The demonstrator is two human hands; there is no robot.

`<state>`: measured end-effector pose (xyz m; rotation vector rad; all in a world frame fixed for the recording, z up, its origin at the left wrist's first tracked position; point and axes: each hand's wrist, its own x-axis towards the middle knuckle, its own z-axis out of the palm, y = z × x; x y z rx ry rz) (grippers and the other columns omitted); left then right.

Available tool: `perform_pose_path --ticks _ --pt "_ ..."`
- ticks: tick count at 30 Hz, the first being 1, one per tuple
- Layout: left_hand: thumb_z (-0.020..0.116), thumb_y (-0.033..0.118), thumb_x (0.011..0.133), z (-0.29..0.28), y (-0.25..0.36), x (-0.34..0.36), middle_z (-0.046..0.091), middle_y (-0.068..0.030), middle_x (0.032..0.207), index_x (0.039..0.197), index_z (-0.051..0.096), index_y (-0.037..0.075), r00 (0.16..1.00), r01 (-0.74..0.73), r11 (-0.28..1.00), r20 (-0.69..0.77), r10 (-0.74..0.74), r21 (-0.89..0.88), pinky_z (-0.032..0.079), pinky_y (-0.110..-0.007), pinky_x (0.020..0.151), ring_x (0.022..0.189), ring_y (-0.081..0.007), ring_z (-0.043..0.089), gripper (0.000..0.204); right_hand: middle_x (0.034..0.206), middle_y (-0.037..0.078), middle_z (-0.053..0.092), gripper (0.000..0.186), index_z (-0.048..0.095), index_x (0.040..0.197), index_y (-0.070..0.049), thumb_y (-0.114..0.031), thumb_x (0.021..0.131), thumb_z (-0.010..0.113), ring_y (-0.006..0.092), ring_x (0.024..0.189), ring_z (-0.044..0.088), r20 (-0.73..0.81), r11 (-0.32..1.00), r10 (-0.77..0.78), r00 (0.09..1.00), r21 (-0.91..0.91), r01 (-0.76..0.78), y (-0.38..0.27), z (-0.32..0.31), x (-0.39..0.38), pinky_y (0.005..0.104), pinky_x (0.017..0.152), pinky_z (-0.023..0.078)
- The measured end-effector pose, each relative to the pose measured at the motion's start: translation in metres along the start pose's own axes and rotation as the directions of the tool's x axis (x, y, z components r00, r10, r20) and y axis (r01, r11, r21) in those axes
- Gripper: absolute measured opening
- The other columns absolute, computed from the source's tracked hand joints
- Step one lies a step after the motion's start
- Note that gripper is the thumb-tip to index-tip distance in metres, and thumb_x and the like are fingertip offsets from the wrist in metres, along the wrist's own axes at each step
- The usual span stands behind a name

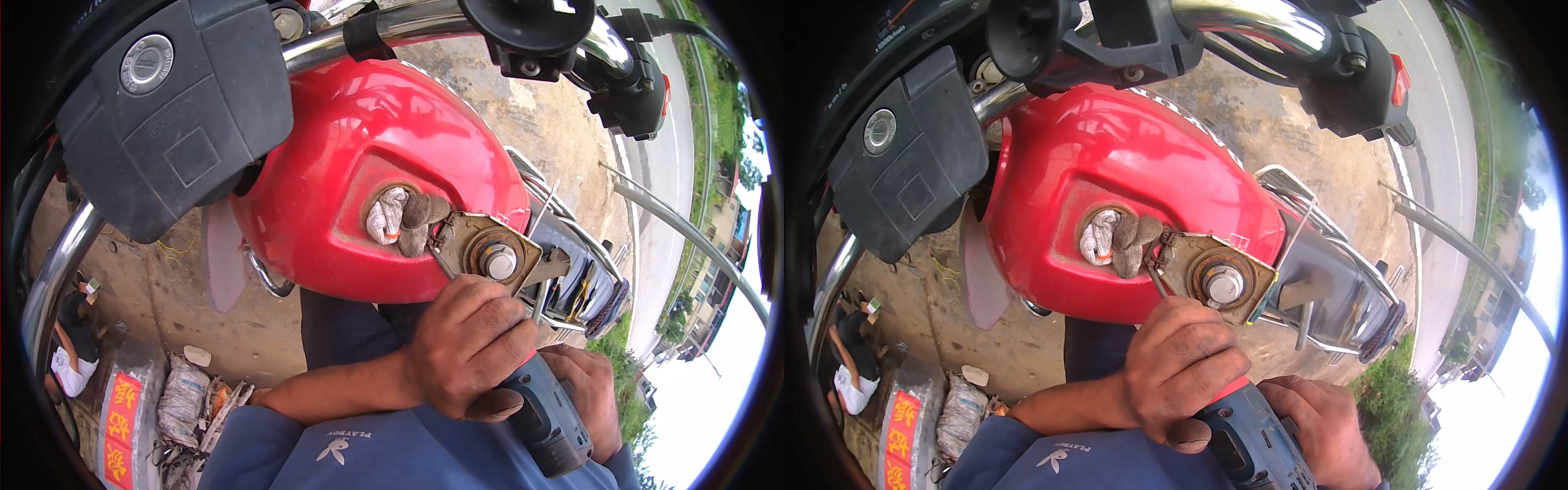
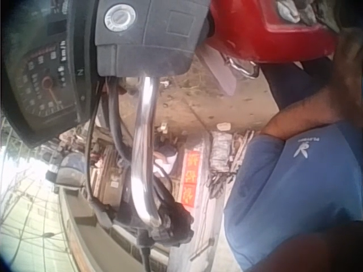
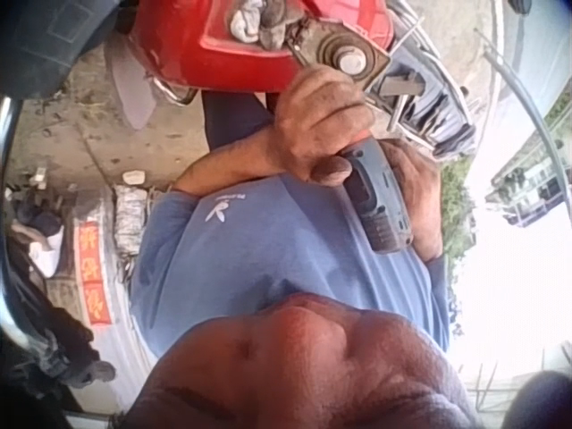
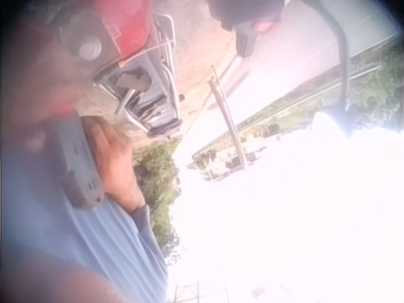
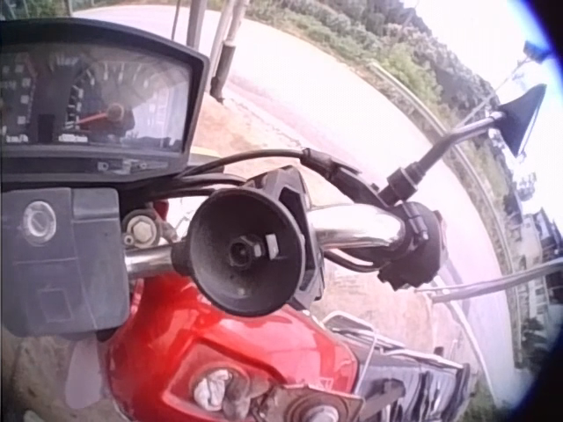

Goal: The person works on a motorcycle fuel tank cap by prying around the cap with a screwdriver, drilling into the hinge with a power drill, and gripping the hinge pin with needle-nose pliers.

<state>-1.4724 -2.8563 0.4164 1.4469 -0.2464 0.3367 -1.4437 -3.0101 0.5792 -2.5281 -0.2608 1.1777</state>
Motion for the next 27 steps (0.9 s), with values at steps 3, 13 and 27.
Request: perform_pose_path --ticks 3,13,27 --pt "0.039 0.061 0.103 0.001 0.001 -0.001 0.064 -0.0201 0.089 0.098 0.067 -0.007 1.000 0.000 1.000 -0.001 0.000 -0.008 0.050 -0.049 0.066 0.077 -0.0387 0.063 0.074 0.096 0.018 0.071 0.035 0.069 0.105 0.002 -0.017 0.076 0.072 0.0368 0.081 0.069 -0.001 1.000 0.021 1.000 0.011 -0.021 -0.002 0.000 -0.002 0.0432 0.072 0.053" --pt "0.039 0.061 0.103 0.004 0.001 -0.001 0.063 -0.0210 0.091 0.099 0.066 -0.007 1.000 0.016 1.000 0.004 -0.016 -0.017 0.050 -0.049 0.069 0.079 -0.0388 0.063 0.073 0.095 0.018 0.071 0.035 0.069 0.103 0.002 -0.018 0.075 0.072 0.0361 0.078 0.069 -0.027 0.999 0.018 0.999 0.043 -0.017 0.003 0.002 -0.002 0.0426 0.069 0.053" --pt "0.027 0.065 0.105 -0.009 -0.001 0.012 0.065 -0.0204 0.091 0.098 0.067 -0.006 0.999 0.048 0.998 -0.014 -0.049 -0.031 0.053 -0.051 0.075 0.081 -0.0383 0.065 0.082 0.085 0.015 0.068 0.025 0.066 0.090 0.001 -0.017 0.074 0.073 0.0352 0.071 0.069 0.103 0.996 0.030 0.994 -0.084 -0.022 -0.025 -0.033 0.020 0.0410 0.065 0.055"
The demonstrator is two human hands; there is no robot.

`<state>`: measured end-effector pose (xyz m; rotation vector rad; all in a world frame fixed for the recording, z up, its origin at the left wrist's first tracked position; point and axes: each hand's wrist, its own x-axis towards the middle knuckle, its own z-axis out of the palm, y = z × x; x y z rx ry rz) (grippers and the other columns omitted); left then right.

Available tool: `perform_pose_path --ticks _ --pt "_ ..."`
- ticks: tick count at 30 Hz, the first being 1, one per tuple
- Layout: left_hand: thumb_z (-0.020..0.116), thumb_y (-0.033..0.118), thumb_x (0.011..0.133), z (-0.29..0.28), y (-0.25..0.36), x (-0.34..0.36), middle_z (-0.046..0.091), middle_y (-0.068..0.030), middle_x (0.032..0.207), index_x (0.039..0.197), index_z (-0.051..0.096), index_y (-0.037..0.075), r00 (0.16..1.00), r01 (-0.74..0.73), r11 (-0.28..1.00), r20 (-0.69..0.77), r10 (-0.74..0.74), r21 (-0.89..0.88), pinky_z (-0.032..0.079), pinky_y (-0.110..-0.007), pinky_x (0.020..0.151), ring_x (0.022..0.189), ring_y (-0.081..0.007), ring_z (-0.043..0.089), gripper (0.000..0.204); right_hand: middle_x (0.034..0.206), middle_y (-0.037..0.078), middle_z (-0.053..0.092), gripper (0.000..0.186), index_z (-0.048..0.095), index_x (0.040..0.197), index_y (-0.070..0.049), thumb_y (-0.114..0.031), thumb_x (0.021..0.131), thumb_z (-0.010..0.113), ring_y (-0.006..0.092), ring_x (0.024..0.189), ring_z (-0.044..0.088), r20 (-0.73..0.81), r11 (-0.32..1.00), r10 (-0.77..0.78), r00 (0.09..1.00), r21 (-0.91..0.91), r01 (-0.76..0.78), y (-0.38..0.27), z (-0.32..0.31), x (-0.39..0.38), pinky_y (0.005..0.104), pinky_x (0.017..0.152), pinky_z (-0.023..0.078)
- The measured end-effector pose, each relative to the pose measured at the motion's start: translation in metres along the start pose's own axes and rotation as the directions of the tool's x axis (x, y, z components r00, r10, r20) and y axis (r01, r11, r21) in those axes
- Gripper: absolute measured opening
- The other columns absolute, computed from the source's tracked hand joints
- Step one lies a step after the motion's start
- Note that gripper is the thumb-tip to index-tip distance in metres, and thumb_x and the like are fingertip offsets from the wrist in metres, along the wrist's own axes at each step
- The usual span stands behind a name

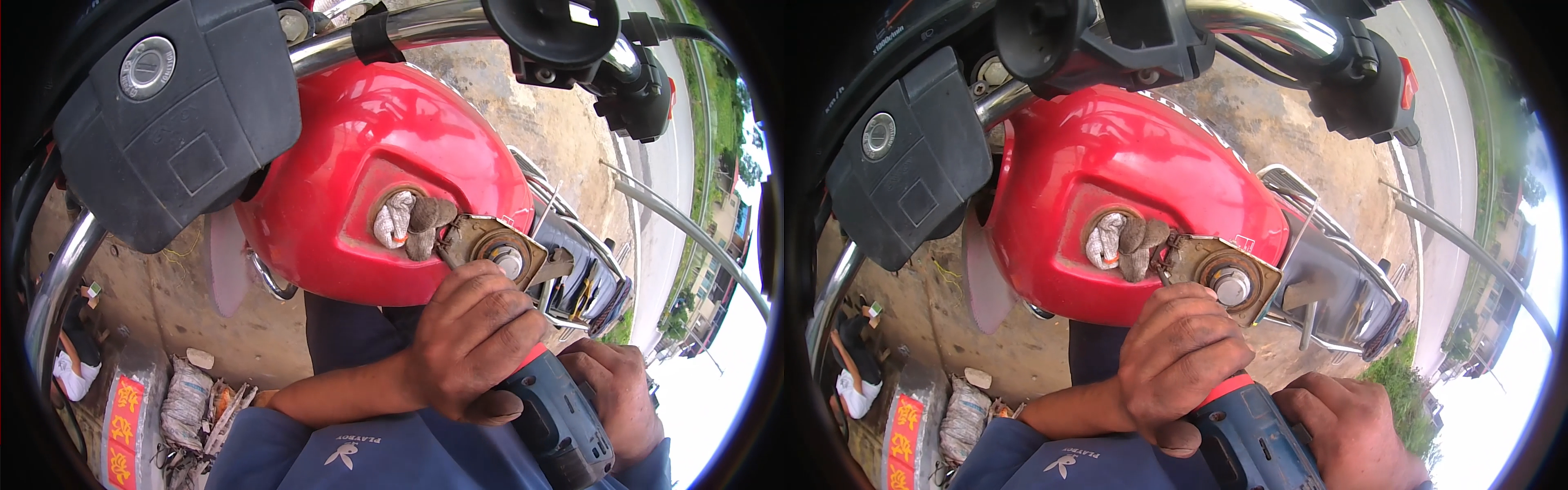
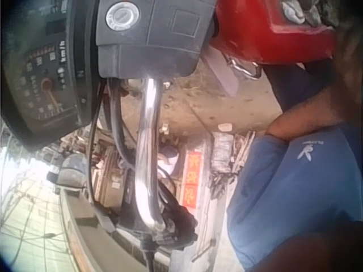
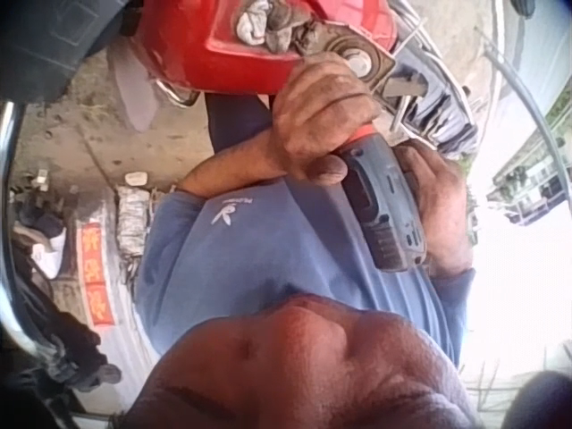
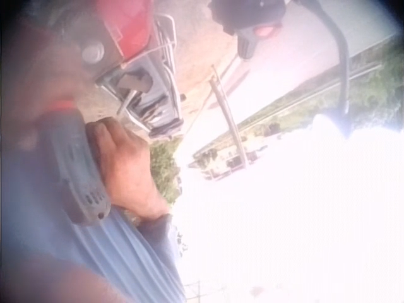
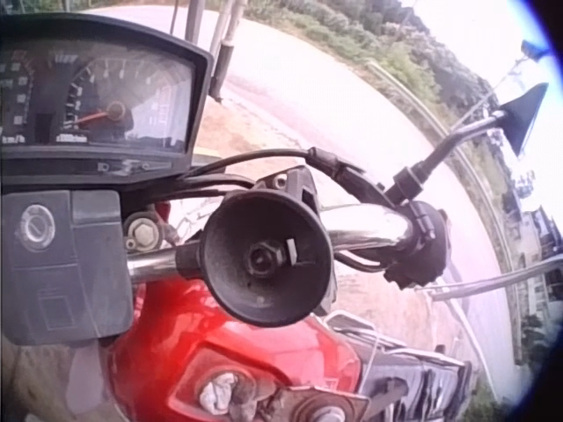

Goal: The person works on a motorcycle fuel tank cap by prying around the cap with a screwdriver, drilling into the hinge with a power drill, and gripping the hinge pin with needle-nose pliers.

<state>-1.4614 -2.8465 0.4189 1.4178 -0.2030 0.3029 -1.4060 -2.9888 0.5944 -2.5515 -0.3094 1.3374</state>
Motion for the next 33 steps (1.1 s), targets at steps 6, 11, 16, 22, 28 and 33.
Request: perform_pose_path --ticks 6,11,16,22,28,33 --pt "0.021 0.064 0.107 0.003 -0.007 -0.004 0.066 -0.0194 0.090 0.098 0.068 -0.004 0.999 -0.021 0.999 -0.029 0.022 0.035 0.053 -0.051 0.075 0.080 -0.0376 0.066 0.083 0.083 0.015 0.067 0.027 0.066 0.090 0.000 -0.019 0.072 0.073 0.0357 0.069 0.067 0.045 0.999 -0.034 0.998 -0.033 0.035 0.007 -0.004 0.001 0.0436 0.062 0.053" --pt "0.020 0.060 0.109 0.007 -0.010 -0.013 0.067 -0.0169 0.089 0.099 0.068 -0.001 0.997 -0.041 0.998 -0.069 0.044 0.048 0.054 -0.048 0.069 0.081 -0.0353 0.067 0.079 0.084 0.014 0.066 0.030 0.066 0.093 -0.001 -0.019 0.070 0.073 0.0343 0.070 0.067 0.042 0.987 -0.153 0.987 -0.034 0.154 0.013 0.001 0.006 0.0431 0.061 0.052" --pt "0.025 0.059 0.107 0.012 -0.020 -0.020 0.066 -0.0221 0.095 0.106 0.066 -0.006 0.995 -0.069 0.998 -0.073 0.070 0.011 0.054 -0.051 0.072 0.084 -0.0383 0.066 0.077 0.086 0.013 0.067 0.031 0.066 0.096 -0.002 -0.020 0.071 0.073 0.0313 0.069 0.067 0.042 0.974 -0.189 0.981 -0.116 0.192 0.019 0.004 0.009 0.0415 0.059 0.051" --pt "0.025 0.059 0.107 0.018 -0.016 -0.025 0.067 -0.0220 0.096 0.108 0.066 -0.006 0.987 -0.051 0.998 -0.149 0.055 0.035 0.055 -0.051 0.071 0.087 -0.0384 0.066 0.076 0.086 0.012 0.067 0.030 0.066 0.095 -0.003 -0.021 0.073 0.073 0.0301 0.070 0.067 0.048 0.971 -0.191 0.980 -0.139 0.196 0.023 0.004 0.008 0.0413 0.060 0.050" --pt "0.026 0.058 0.107 0.011 -0.014 -0.016 0.066 -0.0222 0.097 0.108 0.066 -0.006 0.990 -0.108 0.994 -0.087 0.111 0.033 0.055 -0.051 0.071 0.087 -0.0385 0.066 0.075 0.088 0.012 0.068 0.031 0.066 0.096 -0.003 -0.023 0.074 0.073 0.0308 0.072 0.068 0.127 0.975 -0.115 0.985 -0.178 0.136 0.001 -0.019 0.009 0.0419 0.062 0.050" --pt "0.027 0.059 0.106 0.001 -0.013 -0.016 0.067 -0.0230 0.099 0.110 0.066 -0.006 0.998 -0.050 0.999 -0.040 0.050 -0.008 0.055 -0.053 0.074 0.089 -0.0398 0.067 0.076 0.092 0.015 0.068 0.032 0.066 0.101 -0.002 -0.020 0.076 0.073 0.0327 0.075 0.070 0.072 0.988 -0.118 0.990 -0.095 0.124 -0.002 -0.007 0.008 0.0436 0.065 0.053"
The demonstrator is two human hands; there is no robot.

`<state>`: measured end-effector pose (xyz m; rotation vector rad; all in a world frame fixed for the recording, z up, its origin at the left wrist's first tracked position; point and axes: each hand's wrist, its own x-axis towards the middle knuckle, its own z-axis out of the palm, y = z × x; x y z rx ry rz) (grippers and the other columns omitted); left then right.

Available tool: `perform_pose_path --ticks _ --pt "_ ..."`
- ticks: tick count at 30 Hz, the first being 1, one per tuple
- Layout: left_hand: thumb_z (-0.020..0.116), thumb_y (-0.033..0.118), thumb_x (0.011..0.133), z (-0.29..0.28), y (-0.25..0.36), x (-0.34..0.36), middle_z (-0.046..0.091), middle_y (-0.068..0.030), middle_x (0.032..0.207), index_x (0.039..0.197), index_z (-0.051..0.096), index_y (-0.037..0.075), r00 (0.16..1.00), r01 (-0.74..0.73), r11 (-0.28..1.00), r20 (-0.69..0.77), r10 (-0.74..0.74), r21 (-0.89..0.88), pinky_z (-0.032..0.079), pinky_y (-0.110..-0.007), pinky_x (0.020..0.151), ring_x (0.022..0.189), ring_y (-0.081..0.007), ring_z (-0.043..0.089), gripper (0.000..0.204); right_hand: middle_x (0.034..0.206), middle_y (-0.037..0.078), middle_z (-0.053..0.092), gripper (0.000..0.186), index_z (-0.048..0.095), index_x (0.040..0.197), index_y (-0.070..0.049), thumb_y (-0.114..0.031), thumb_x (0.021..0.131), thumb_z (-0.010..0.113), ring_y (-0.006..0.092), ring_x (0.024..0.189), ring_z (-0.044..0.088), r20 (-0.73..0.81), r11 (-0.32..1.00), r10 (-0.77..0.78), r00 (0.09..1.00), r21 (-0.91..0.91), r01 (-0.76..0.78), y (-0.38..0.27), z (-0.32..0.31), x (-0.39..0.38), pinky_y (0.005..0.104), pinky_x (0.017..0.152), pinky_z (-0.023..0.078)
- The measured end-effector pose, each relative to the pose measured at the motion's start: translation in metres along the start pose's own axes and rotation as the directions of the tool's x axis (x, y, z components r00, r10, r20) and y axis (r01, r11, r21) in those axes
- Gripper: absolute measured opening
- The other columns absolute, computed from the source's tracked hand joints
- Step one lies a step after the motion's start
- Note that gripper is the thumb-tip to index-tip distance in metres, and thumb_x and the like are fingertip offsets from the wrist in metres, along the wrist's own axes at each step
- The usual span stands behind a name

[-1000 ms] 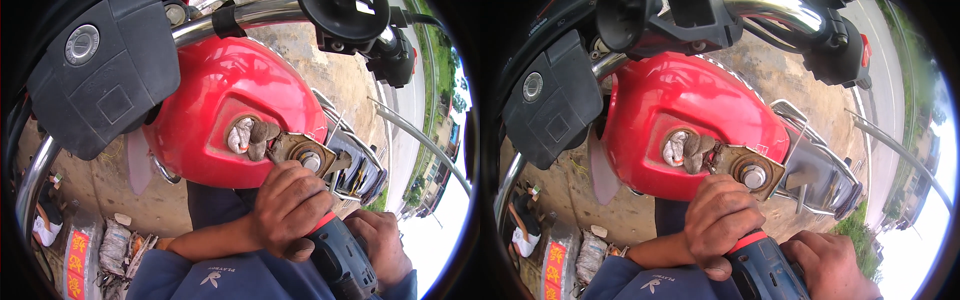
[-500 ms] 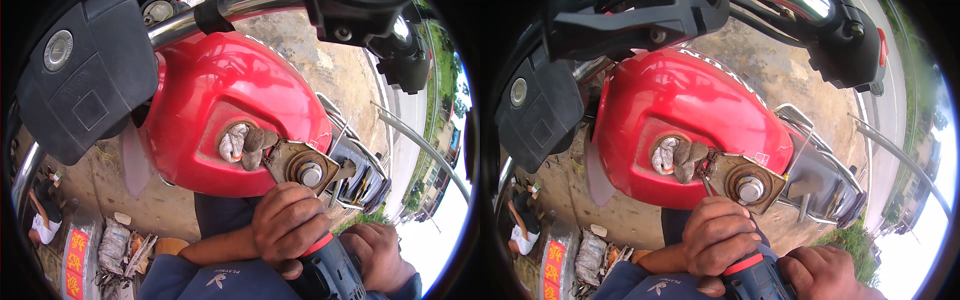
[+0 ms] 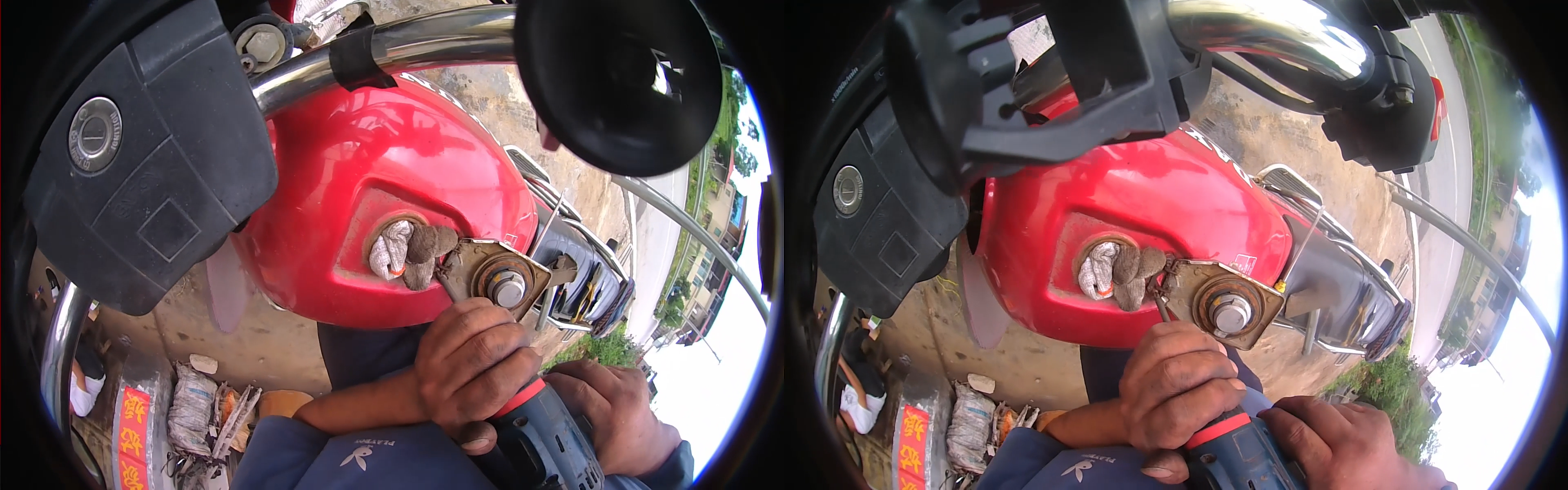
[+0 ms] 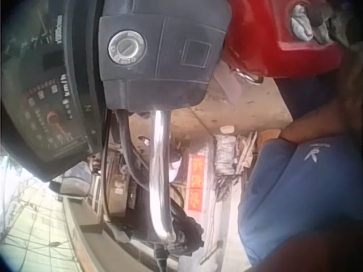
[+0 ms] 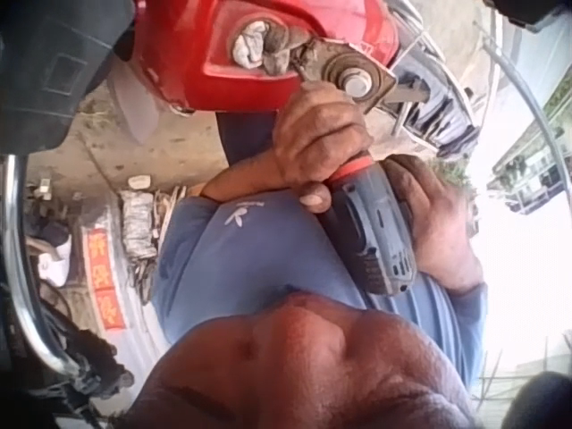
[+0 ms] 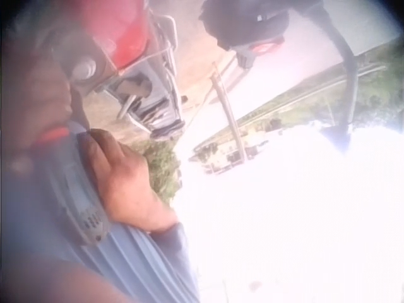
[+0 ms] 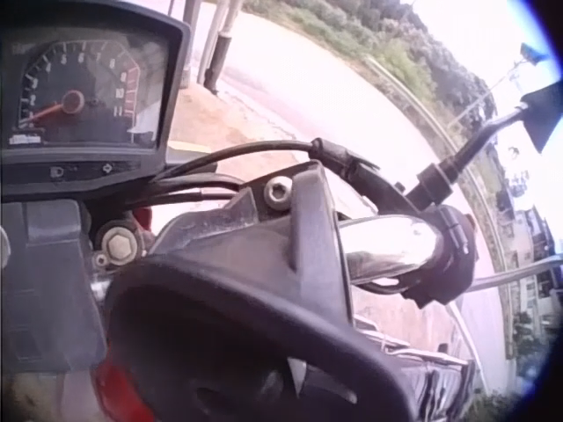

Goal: The person works on a motorcycle fuel tank cap by prying around the cap with a screwdriver, drilling into the hinge with a power drill, and gripping the hinge pin with needle-nose pliers.

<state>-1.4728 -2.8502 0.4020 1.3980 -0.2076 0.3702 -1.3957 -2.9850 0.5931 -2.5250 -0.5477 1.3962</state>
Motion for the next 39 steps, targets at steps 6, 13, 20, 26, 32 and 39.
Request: perform_pose_path --ticks 6,13,20,26,32,39 --pt "0.048 0.035 0.102 0.010 0.039 0.034 0.070 -0.0192 0.103 0.108 0.068 -0.001 0.997 -0.037 0.995 0.068 0.031 0.090 0.060 -0.047 0.081 0.095 -0.0341 0.071 0.041 0.099 0.014 0.070 0.032 0.066 0.109 -0.003 -0.014 0.080 0.072 0.0351 0.083 0.072 0.079 0.990 0.071 0.994 0.117 -0.080 0.000 -0.011 0.005 0.0413 0.071 0.058" --pt "0.075 0.012 0.088 0.007 0.041 0.040 0.073 -0.0082 0.089 0.096 0.072 0.004 0.981 -0.104 0.987 0.177 0.081 0.120 0.064 -0.038 0.075 0.082 -0.0226 0.074 0.012 0.088 0.016 0.065 0.028 0.063 0.089 0.002 -0.016 0.068 0.068 0.0322 0.068 0.066 0.130 0.998 0.001 0.992 0.061 -0.009 0.008 -0.011 0.003 0.0424 0.055 0.050" --pt "0.058 0.017 0.094 0.007 0.049 0.039 0.069 -0.0179 0.090 0.100 0.065 -0.001 0.992 -0.122 0.988 -0.007 0.123 0.090 0.061 -0.045 0.078 0.084 -0.0321 0.072 0.021 0.090 0.019 0.061 0.027 0.063 0.103 -0.001 -0.016 0.081 0.067 0.0395 0.075 0.064 0.111 0.988 0.059 0.992 0.138 -0.074 -0.004 -0.013 -0.002 0.0476 0.069 0.053" --pt "0.061 0.012 0.092 0.001 0.045 0.042 0.069 -0.0171 0.087 0.098 0.065 -0.001 0.999 -0.047 0.999 -0.019 0.047 -0.001 0.062 -0.044 0.074 0.079 -0.0304 0.073 0.015 0.097 0.021 0.064 0.029 0.063 0.102 0.001 -0.016 0.079 0.067 0.0415 0.080 0.065 0.123 0.986 0.087 0.989 0.132 -0.103 -0.007 -0.011 0.005 0.0488 0.071 0.053" --pt "0.061 0.011 0.090 -0.003 0.042 0.043 0.070 -0.0172 0.088 0.097 0.066 -0.001 0.997 -0.072 0.997 -0.037 0.071 -0.030 0.061 -0.044 0.073 0.078 -0.0300 0.072 0.014 0.098 0.021 0.065 0.030 0.064 0.102 0.001 -0.016 0.078 0.067 0.0417 0.081 0.065 0.085 0.988 0.082 0.993 0.120 -0.092 -0.015 -0.008 0.005 0.0486 0.071 0.053" --pt "0.052 0.040 0.095 -0.039 0.008 0.042 0.065 -0.0179 0.086 0.096 0.065 -0.005 0.975 0.030 0.994 0.223 -0.006 -0.104 0.057 -0.044 0.071 0.077 -0.0325 0.068 0.047 0.089 0.015 0.066 0.032 0.064 0.092 0.000 -0.020 0.068 0.070 0.0328 0.073 0.067 0.123 0.999 0.030 0.992 0.009 -0.031 -0.013 -0.001 0.013 0.0423 0.063 0.052"
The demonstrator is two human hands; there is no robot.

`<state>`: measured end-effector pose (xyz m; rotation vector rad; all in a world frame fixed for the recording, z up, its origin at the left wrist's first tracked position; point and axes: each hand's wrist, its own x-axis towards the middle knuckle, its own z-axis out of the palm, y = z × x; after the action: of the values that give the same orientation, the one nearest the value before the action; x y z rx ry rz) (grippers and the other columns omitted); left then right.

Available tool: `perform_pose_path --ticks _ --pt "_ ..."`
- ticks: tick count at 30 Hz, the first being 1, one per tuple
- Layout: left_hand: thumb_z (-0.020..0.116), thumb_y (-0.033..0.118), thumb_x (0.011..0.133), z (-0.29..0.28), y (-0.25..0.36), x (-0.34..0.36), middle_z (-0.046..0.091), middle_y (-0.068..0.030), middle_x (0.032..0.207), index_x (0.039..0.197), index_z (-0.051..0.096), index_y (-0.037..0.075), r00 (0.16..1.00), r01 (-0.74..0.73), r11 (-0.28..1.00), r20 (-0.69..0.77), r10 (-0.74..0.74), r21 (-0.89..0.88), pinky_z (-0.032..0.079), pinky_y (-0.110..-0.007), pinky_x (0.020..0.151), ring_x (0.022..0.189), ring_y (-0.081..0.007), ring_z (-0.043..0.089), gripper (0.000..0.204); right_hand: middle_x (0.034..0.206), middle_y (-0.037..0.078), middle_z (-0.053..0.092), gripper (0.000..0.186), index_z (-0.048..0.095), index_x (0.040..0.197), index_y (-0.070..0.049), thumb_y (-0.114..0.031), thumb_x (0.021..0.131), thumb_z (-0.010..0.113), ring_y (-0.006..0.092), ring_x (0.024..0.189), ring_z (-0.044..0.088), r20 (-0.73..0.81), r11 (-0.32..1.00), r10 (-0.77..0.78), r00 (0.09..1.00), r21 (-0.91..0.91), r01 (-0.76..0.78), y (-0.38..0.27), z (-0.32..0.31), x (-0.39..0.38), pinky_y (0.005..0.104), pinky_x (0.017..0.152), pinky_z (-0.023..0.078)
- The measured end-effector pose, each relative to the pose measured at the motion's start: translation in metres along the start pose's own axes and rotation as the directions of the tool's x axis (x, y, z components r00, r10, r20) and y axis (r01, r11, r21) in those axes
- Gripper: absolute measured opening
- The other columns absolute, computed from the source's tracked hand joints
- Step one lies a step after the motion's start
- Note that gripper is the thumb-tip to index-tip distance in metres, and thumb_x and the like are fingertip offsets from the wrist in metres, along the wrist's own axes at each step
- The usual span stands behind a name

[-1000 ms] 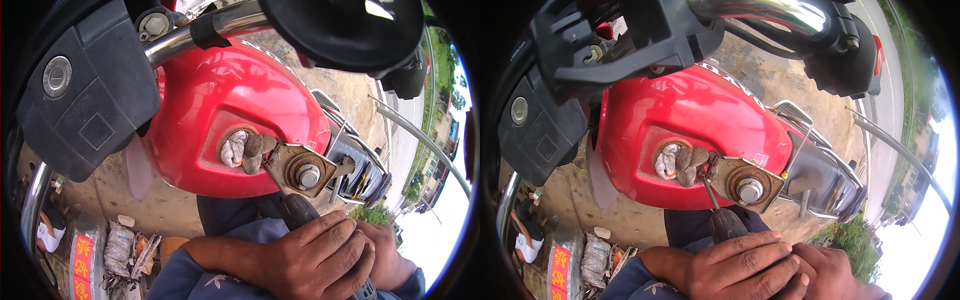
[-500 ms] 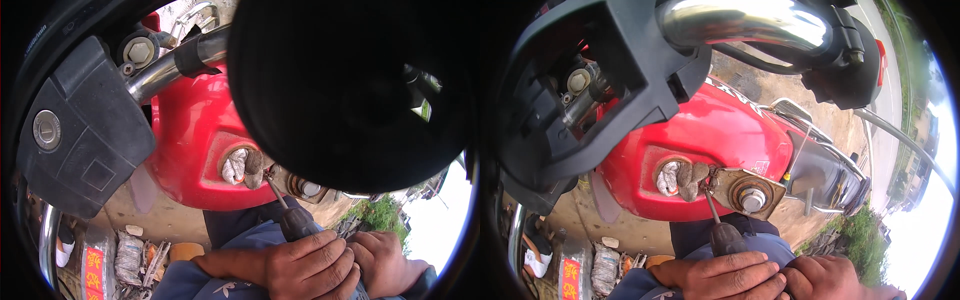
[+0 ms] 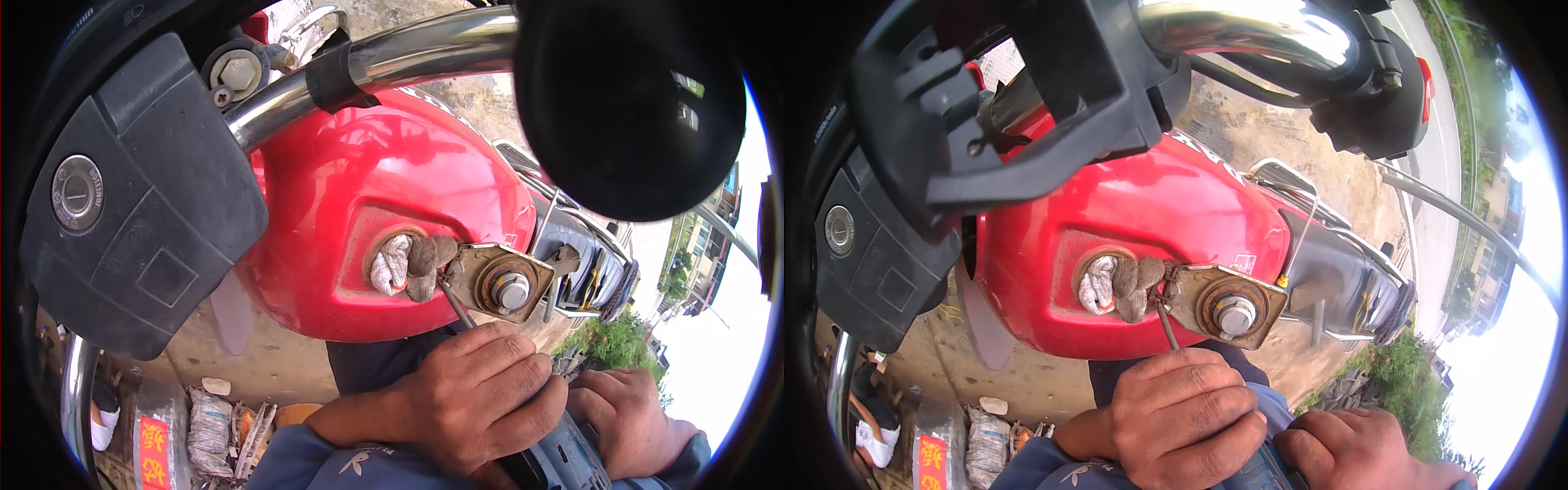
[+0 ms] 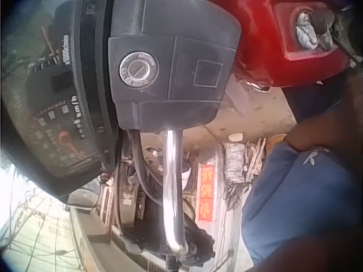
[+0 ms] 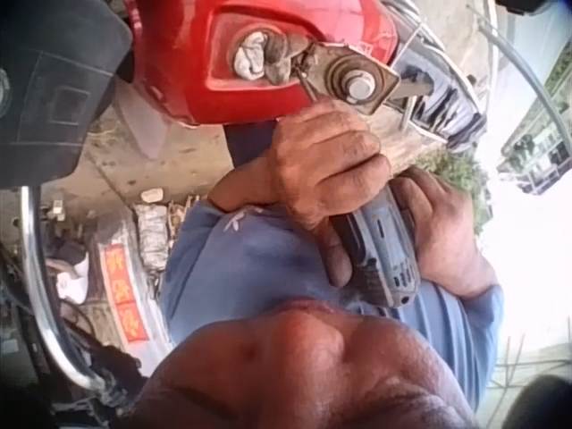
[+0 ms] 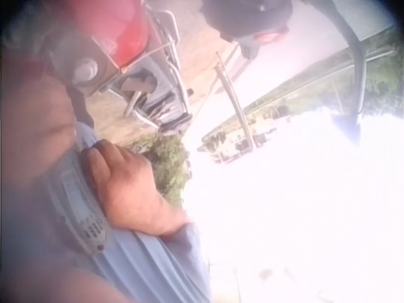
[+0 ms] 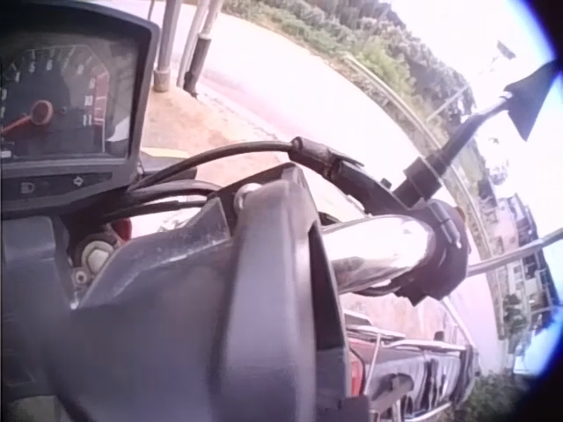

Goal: The person works on a motorcycle fuel tank cap by prying around the cap with a screwdriver, drilling into the hinge with a power drill, and gripping the hinge pin with needle-nose pliers.

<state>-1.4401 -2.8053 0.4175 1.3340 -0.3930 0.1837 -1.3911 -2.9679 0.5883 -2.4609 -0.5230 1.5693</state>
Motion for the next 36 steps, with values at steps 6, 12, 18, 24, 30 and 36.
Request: perform_pose_path --ticks 6,12,18,24,30,36 --pt "0.057 0.042 0.078 0.009 -0.012 0.010 0.061 -0.0166 0.077 0.088 0.065 -0.006 0.989 -0.084 0.992 -0.131 0.072 -0.092 0.053 -0.041 0.063 0.066 -0.0312 0.063 0.050 0.092 0.020 0.064 0.030 0.064 0.100 0.001 -0.016 0.076 0.069 0.0400 0.077 0.064 -0.048 0.996 0.043 0.998 0.080 -0.039 -0.012 -0.009 -0.006 0.0477 0.068 0.052" --pt "0.056 0.022 0.055 0.010 -0.014 0.011 0.063 -0.0151 0.076 0.087 0.064 -0.006 0.983 -0.090 0.994 -0.164 0.077 -0.069 0.055 -0.039 0.064 0.068 -0.0283 0.065 0.043 0.087 0.018 0.063 0.031 0.064 0.100 0.001 -0.015 0.074 0.071 0.0389 0.073 0.064 -0.067 0.996 0.005 0.998 0.089 0.001 -0.009 -0.014 -0.001 0.0475 0.065 0.052" --pt "0.062 0.019 0.064 0.018 -0.014 0.003 0.065 -0.0165 0.080 0.091 0.065 -0.005 0.976 -0.103 0.994 -0.190 0.108 0.038 0.057 -0.040 0.067 0.072 -0.0294 0.068 0.036 0.087 0.018 0.062 0.032 0.064 0.100 0.002 -0.014 0.073 0.071 0.0384 0.072 0.063 -0.062 0.996 -0.021 0.998 0.083 0.026 -0.004 -0.014 -0.001 0.0475 0.066 0.052" --pt "0.065 0.017 0.067 0.016 -0.014 0.001 0.066 -0.0169 0.082 0.091 0.066 -0.006 0.975 -0.097 0.995 -0.203 0.094 -0.005 0.058 -0.041 0.069 0.073 -0.0303 0.069 0.033 0.087 0.019 0.063 0.032 0.064 0.101 0.002 -0.013 0.074 0.070 0.0385 0.072 0.063 -0.092 0.997 -0.055 0.994 0.049 0.060 -0.004 -0.014 -0.001 0.0474 0.066 0.053" --pt "0.067 0.016 0.076 0.024 -0.016 -0.005 0.067 -0.0168 0.084 0.094 0.066 -0.005 0.954 -0.117 0.992 -0.271 0.128 0.056 0.060 -0.043 0.071 0.075 -0.0307 0.070 0.028 0.088 0.019 0.062 0.030 0.064 0.099 0.002 -0.012 0.074 0.069 0.0381 0.072 0.063 -0.086 0.997 -0.070 0.994 0.017 0.072 -0.003 -0.016 0.002 0.0465 0.065 0.052" --pt "0.067 0.014 0.081 0.027 -0.019 -0.006 0.067 -0.0155 0.083 0.096 0.066 -0.005 0.949 -0.123 0.989 -0.284 0.141 0.079 0.060 -0.043 0.072 0.076 -0.0299 0.071 0.024 0.087 0.019 0.062 0.028 0.063 0.096 0.002 -0.013 0.074 0.069 0.0379 0.072 0.063 -0.064 0.996 -0.088 0.994 0.021 0.089 0.000 -0.019 0.004 0.0466 0.064 0.052"
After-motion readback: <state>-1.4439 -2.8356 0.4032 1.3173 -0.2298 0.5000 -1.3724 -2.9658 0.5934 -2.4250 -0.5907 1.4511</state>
